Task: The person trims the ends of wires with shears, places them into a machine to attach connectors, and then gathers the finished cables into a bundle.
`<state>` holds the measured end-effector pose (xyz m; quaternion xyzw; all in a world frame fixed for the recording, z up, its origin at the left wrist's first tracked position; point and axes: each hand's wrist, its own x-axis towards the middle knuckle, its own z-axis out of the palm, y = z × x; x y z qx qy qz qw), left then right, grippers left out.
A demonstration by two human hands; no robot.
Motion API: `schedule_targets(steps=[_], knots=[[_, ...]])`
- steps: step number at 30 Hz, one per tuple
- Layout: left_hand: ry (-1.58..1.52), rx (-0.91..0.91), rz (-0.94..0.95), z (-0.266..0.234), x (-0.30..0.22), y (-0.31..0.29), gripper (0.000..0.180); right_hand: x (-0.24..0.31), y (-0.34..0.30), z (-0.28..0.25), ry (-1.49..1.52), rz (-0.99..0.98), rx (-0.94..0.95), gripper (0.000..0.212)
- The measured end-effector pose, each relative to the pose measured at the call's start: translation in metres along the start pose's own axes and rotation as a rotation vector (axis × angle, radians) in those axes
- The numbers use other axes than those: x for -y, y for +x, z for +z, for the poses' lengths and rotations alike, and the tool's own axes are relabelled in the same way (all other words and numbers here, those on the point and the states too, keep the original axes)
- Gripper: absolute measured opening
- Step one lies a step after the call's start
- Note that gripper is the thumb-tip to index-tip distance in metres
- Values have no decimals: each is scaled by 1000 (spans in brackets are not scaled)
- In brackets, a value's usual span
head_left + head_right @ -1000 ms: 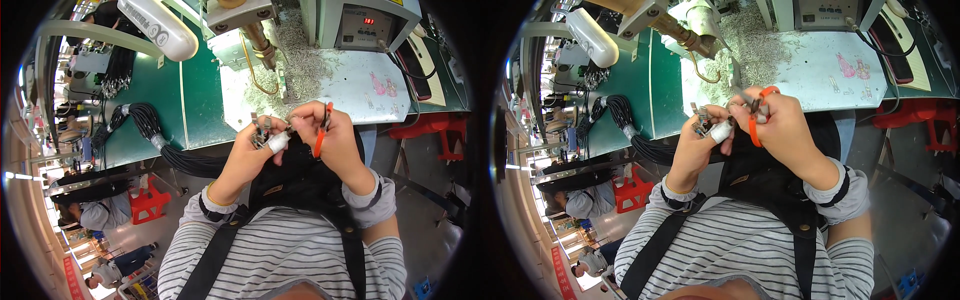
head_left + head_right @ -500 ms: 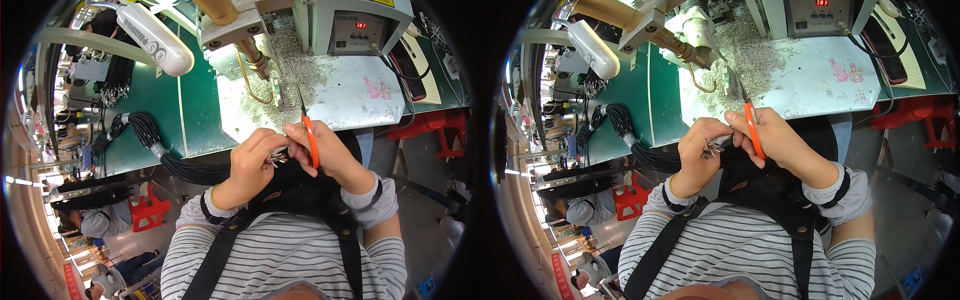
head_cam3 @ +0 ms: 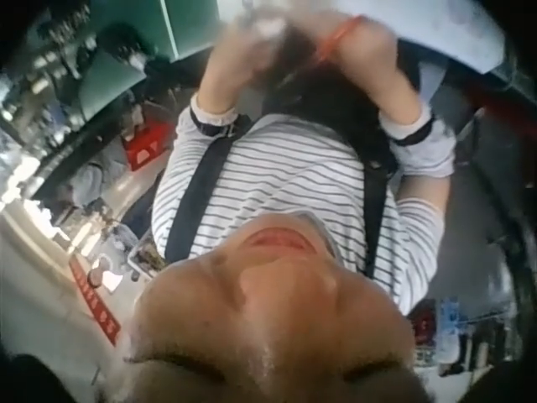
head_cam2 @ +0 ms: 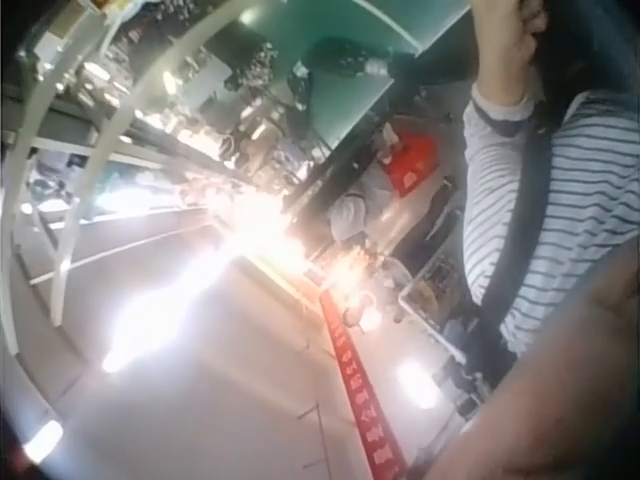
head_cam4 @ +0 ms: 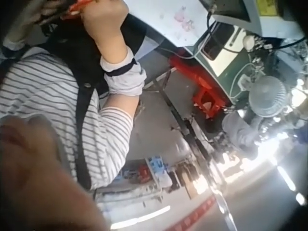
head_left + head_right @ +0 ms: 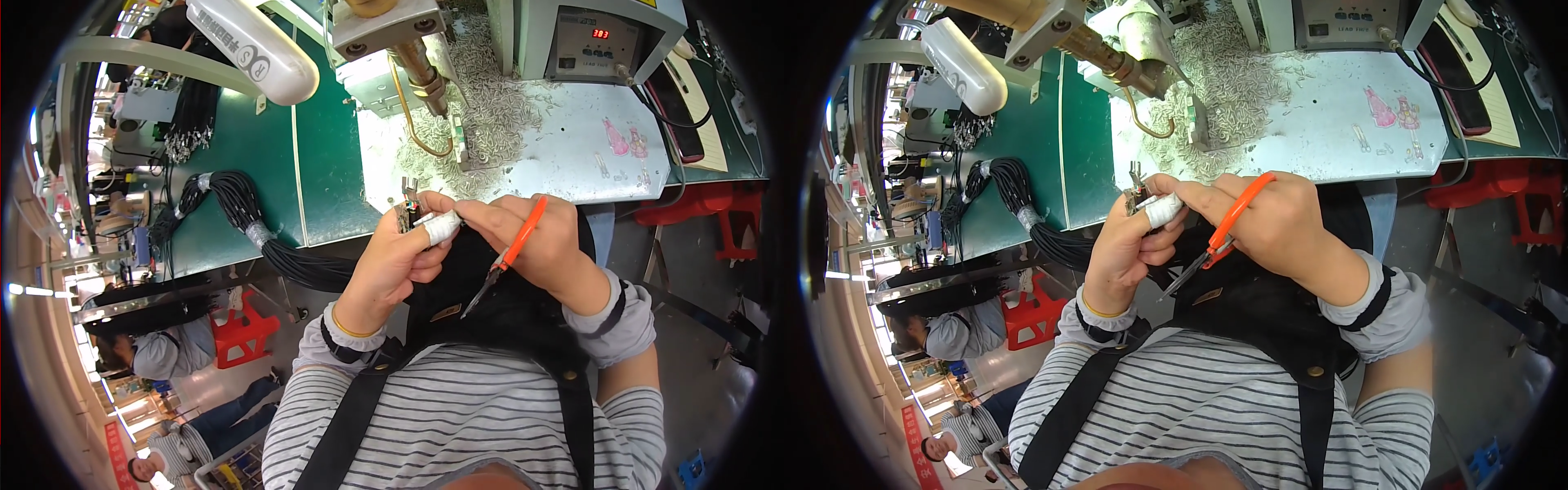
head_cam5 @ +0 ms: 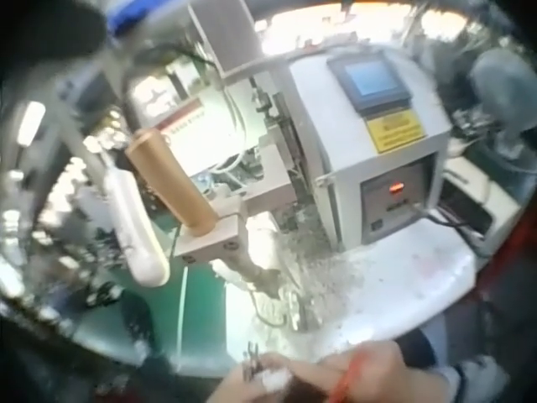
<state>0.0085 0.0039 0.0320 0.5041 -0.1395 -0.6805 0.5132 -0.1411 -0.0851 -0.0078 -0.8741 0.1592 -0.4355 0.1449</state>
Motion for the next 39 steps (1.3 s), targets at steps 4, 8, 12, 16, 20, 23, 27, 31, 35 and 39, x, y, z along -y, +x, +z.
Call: schedule_targets(steps=[4, 8, 12, 16, 20, 23, 27, 31, 35, 39], knots=[[30, -2, 19, -2, 2, 0, 10, 4, -5, 3, -7, 2, -63, 10], [346, -97, 311, 2, 14, -2, 16, 15, -9, 2, 44, 69, -21, 15], [808, -229, 851, 6, 27, -2, 22, 29, -7, 1, 476, 489, 50, 10], [761, -223, 900, 2, 30, -1, 23, 34, -2, -3, 934, 846, 45, 8], [720, -222, 901, 2, 29, -2, 18, 41, 5, -10, 1192, 1056, -2, 10], [689, -248, 911, 6, 26, -6, 17, 34, -2, -10, 1087, 1019, 94, 12], [348, -266, 559, 3, 20, -10, 15, 26, -12, -10, 593, 731, 353, 19], [312, -242, 515, 5, 18, -9, 15, 29, -17, -5, 260, 582, 435, 24], [300, -269, 533, 9, 13, -3, 13, 28, -12, -3, 406, 728, 482, 25], [271, -198, 282, -7, -3, 20, 14, 20, -4, -6, 915, 1105, 529, 25]])
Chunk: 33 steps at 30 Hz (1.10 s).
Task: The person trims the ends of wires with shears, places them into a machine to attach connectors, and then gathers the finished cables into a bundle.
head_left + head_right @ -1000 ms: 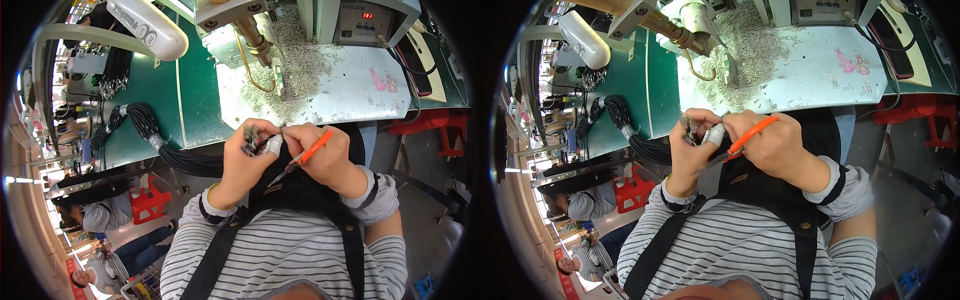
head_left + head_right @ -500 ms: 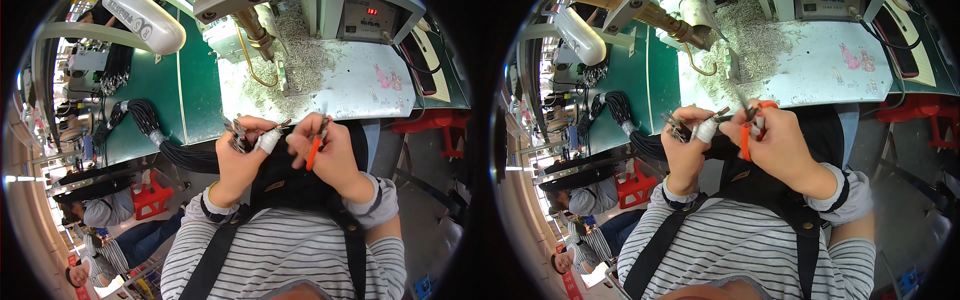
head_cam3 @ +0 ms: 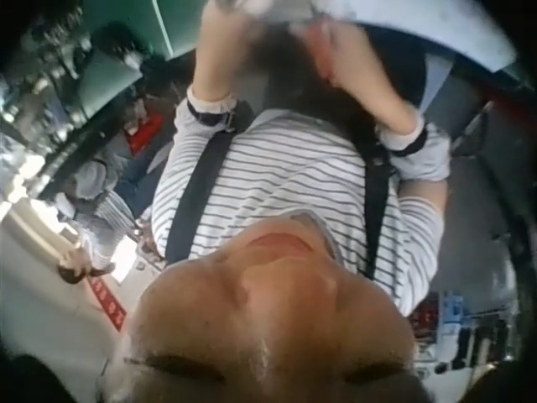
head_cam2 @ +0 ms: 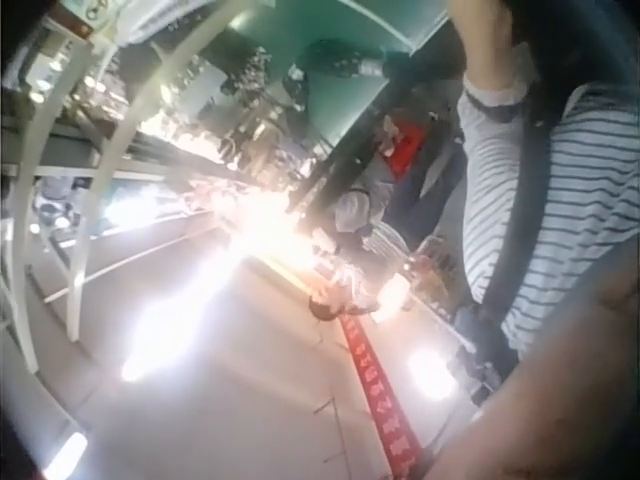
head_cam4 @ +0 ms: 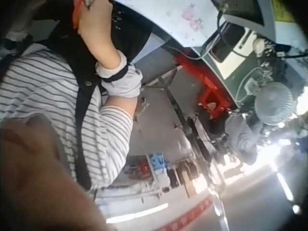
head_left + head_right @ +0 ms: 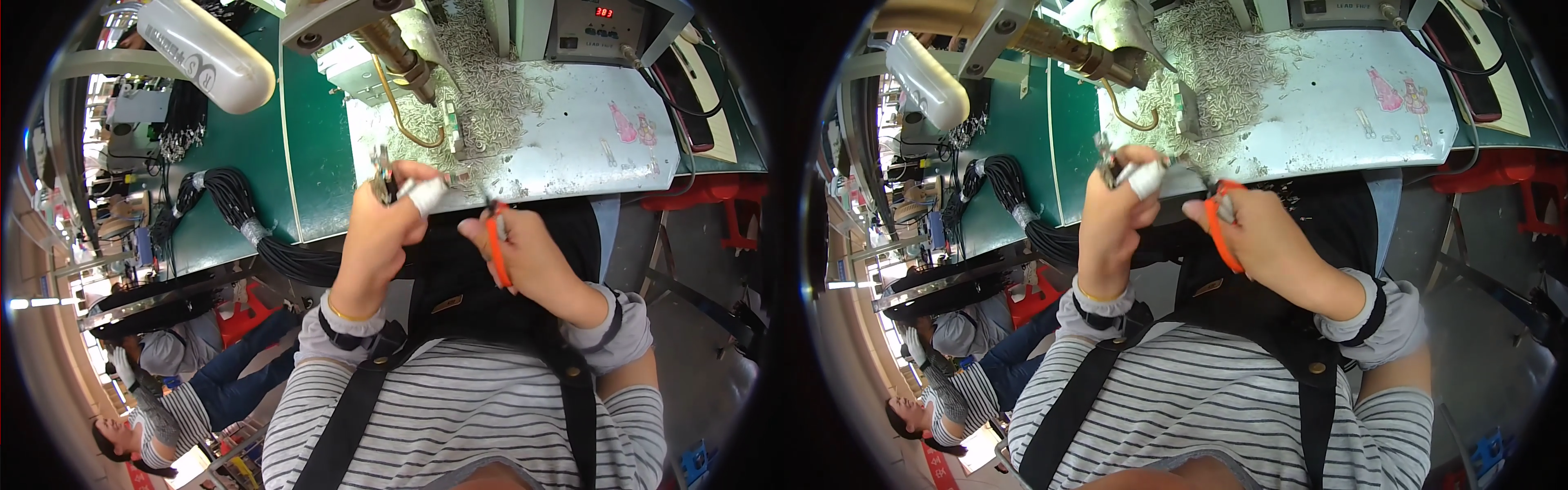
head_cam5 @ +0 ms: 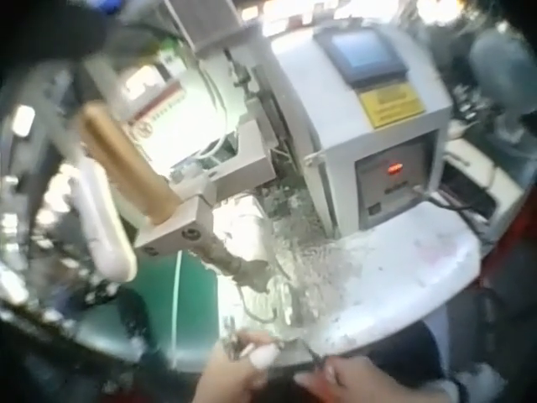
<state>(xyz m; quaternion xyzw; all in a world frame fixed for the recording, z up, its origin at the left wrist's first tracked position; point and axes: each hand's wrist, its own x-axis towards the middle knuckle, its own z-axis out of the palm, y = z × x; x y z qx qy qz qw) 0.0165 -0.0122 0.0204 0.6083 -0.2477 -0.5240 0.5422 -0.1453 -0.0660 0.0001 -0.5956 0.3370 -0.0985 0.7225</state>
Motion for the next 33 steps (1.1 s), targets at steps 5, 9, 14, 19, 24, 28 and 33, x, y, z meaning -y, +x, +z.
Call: schedule_targets(steps=[5, 9, 14, 19, 24, 28, 33], knots=[[-272, 78, -98, -1, -6, 39, 16, 11, 20, -7, 203, -201, -324, 21], [-215, 102, -99, -1, -12, 51, 15, 22, 54, -24, 122, -236, -337, 17], [-185, 166, -146, -9, -17, 57, 15, 20, 65, -27, 164, -232, -245, 17], [-143, 215, -140, -12, -18, 60, 18, 14, 67, -25, 134, -253, -304, 16], [-167, 127, -72, -6, -18, 53, 18, 8, 70, -24, 34, -285, -320, 14], [-168, 111, -81, -7, -16, 52, 19, 11, 68, -23, 105, -260, -298, 13], [-110, 156, -101, -10, -18, 53, 18, 14, 65, -23, 129, -260, -308, 12]])
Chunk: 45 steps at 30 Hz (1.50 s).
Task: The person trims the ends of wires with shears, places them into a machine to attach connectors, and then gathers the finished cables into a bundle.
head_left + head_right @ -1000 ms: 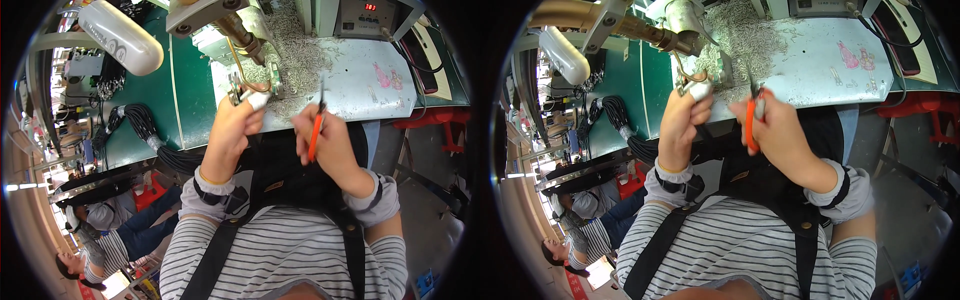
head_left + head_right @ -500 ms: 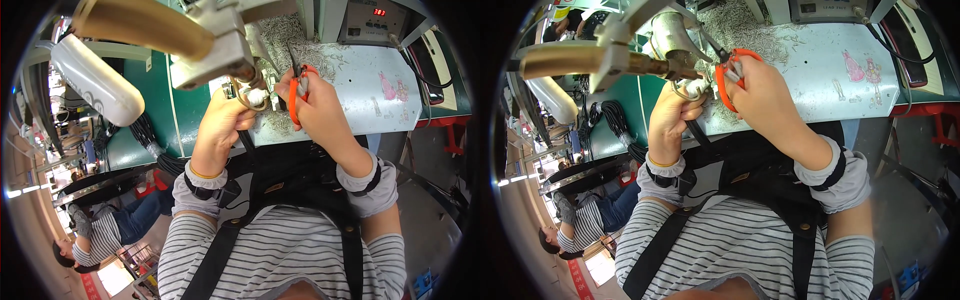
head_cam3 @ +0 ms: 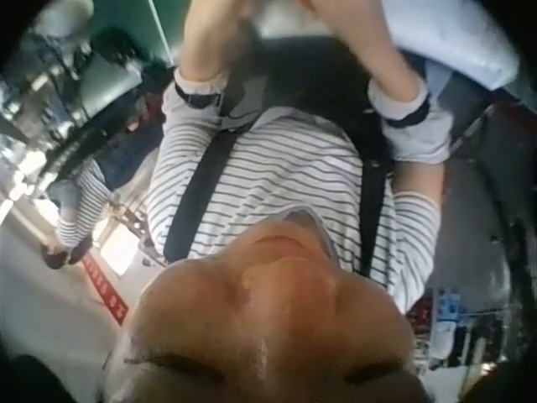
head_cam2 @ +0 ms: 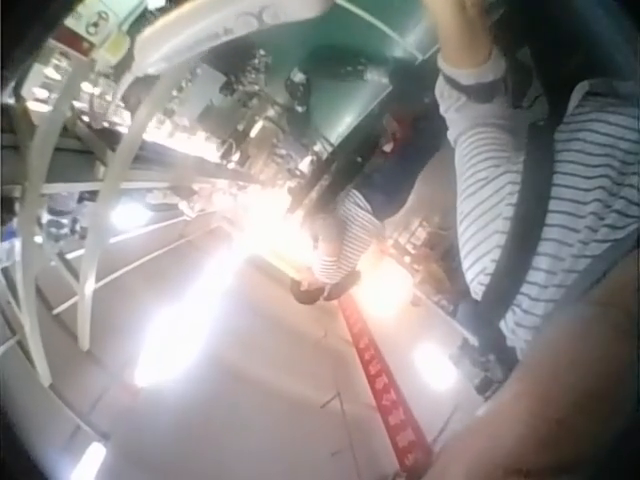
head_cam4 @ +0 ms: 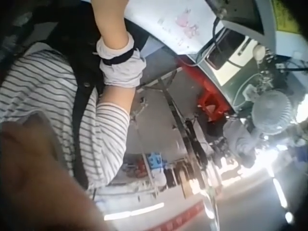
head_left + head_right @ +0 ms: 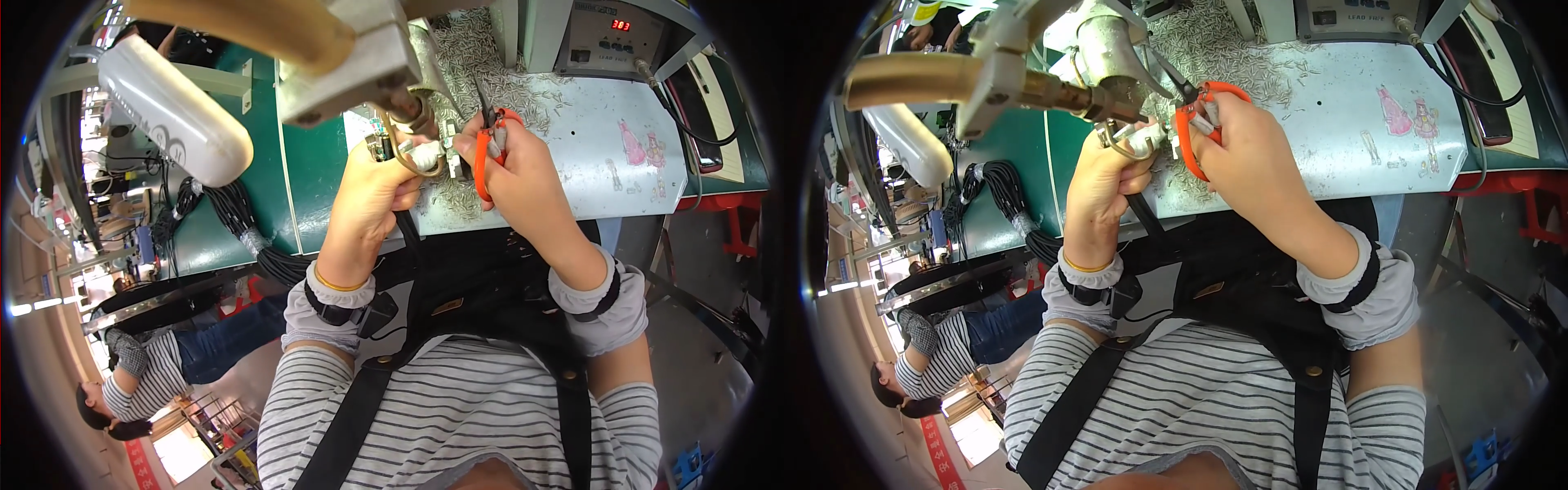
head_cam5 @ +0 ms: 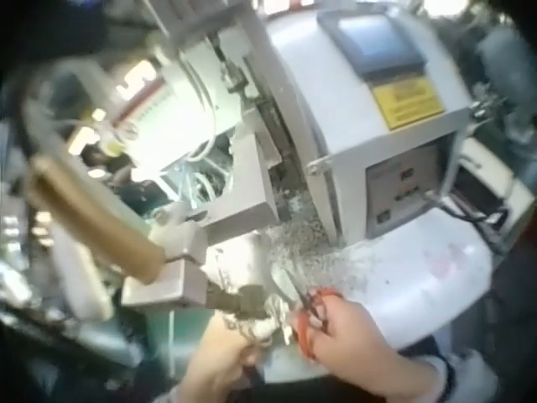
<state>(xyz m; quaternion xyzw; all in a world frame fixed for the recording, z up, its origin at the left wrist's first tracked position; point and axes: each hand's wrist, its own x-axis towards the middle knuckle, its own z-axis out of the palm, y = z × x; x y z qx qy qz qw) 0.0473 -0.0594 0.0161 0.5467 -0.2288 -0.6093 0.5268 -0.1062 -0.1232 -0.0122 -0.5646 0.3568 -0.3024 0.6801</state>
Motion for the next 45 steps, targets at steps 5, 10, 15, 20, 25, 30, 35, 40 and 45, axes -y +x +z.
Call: schedule_targets(steps=[5, 10, 15, 20, 25, 30, 35, 40, 45], knots=[[-138, 2, 0, 6, 6, -17, 18, 7, -16, -4, 119, 47, 56, 12], [101, -113, 267, 21, 24, -39, 18, 10, -36, 0, -30, -195, -139, 11], [457, 54, 287, 20, 36, -56, 15, 19, -49, 3, -236, -429, 99, 10], [300, 91, 116, 23, 35, -66, 17, 7, -48, -3, -259, -475, 93, 13], [508, -37, 479, 31, 35, -69, 16, 28, -56, 0, 39, 160, 52, 19], [1006, -96, 1005, 26, 38, -59, 11, 15, -51, -4, 247, 349, 249, 21], [647, -123, 744, 24, 42, -53, 10, 5, -51, -2, 85, -60, 234, 9], [-394, 221, -95, 14, 31, -54, 11, 0, -47, -3, -812, -1015, -146, 19], [-392, 197, -210, 12, 28, -56, 15, 14, -54, -7, -982, -1107, -70, 35]])
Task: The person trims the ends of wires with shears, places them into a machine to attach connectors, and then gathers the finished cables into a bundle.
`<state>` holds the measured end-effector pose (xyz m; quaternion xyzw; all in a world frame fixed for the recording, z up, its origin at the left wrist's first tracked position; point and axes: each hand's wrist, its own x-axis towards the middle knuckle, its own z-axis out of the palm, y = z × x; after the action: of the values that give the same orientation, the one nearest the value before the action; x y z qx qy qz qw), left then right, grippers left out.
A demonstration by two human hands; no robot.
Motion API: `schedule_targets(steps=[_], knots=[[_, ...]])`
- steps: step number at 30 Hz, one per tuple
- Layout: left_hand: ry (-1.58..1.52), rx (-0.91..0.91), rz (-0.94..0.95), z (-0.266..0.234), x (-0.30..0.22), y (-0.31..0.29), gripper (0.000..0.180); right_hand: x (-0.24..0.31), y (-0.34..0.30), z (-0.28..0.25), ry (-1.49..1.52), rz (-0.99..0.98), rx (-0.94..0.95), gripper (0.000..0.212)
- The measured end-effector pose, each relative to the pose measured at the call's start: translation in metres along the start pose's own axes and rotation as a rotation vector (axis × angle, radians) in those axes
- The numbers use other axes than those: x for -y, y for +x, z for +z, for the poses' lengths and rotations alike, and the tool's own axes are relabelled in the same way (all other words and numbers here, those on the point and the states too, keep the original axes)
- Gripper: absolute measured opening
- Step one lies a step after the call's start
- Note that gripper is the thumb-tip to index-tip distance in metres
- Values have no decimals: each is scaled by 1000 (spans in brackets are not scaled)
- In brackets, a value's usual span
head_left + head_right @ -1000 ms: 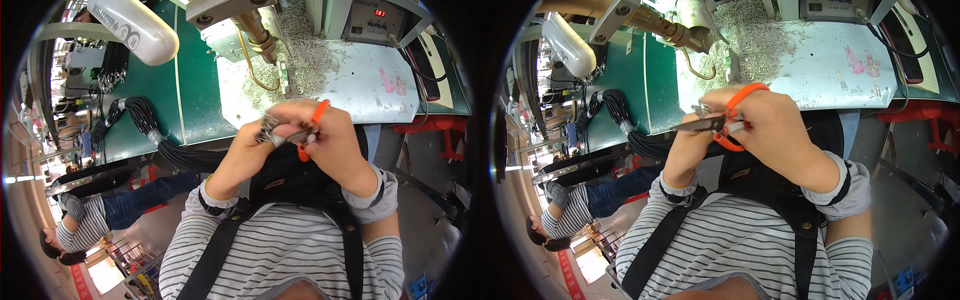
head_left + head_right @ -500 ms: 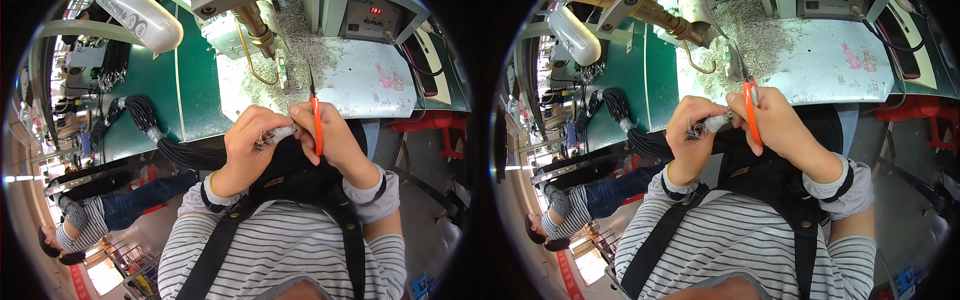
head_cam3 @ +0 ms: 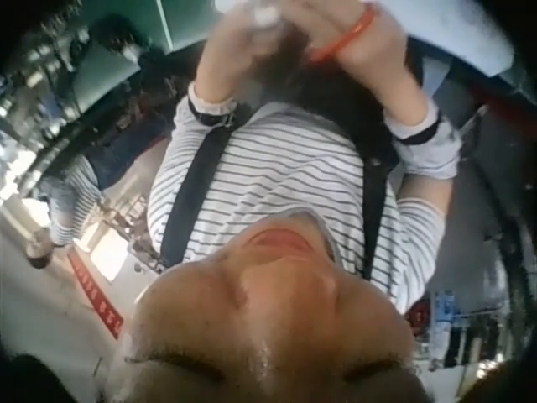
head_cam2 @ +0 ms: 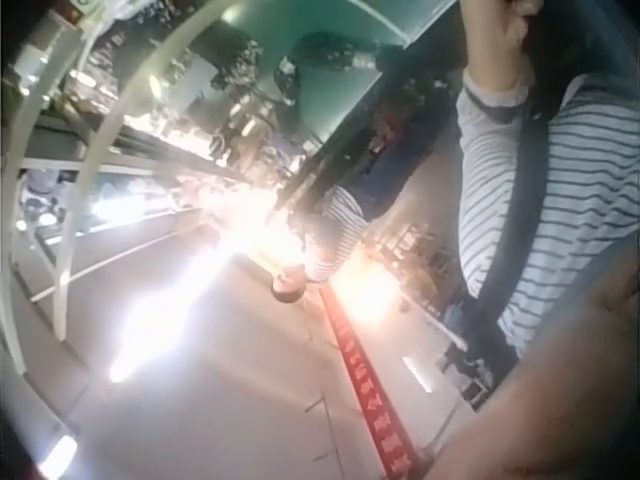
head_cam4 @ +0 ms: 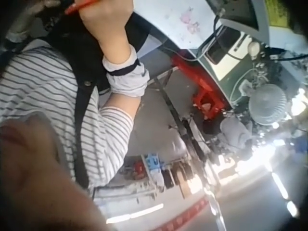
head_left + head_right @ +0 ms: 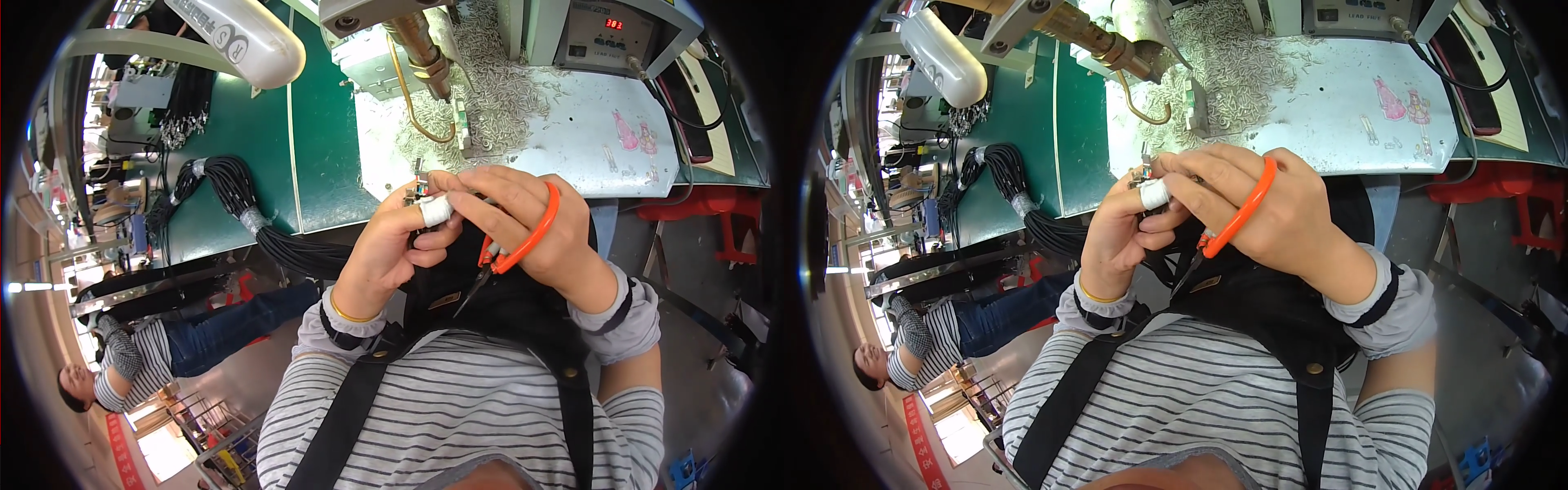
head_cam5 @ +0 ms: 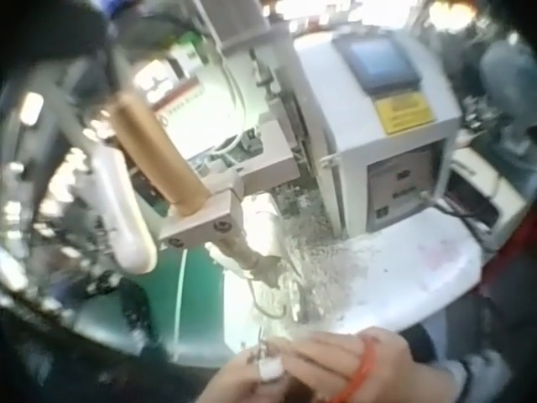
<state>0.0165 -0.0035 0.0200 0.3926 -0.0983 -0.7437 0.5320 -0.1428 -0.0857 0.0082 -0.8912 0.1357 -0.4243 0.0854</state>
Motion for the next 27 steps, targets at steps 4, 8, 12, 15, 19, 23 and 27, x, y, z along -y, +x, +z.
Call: schedule_targets(steps=[4, 8, 12, 15, 19, 23, 27], knots=[[-13, 26, -7, 0, 0, -2, 16, -6, -3, 4, 90, 16, 2, 33], [-16, -8, 26, 1, 5, -3, 18, -1, 1, -8, -58, -63, 224, 31], [57, -40, 62, 4, 5, -5, 19, -1, -2, -7, 63, 1, 68, 24], [169, -70, 102, 3, 6, -6, 18, -9, -15, 6, 210, 35, 33, 22], [353, -126, 186, 6, 8, -7, 15, -7, -20, 9, 286, 119, -5, 18], [340, -141, 236, 10, 13, -6, 12, -1, -20, 5, 352, 262, 61, 18], [149, -85, 213, 9, 15, -5, 11, -2, -20, 6, 435, 314, 87, 18]])
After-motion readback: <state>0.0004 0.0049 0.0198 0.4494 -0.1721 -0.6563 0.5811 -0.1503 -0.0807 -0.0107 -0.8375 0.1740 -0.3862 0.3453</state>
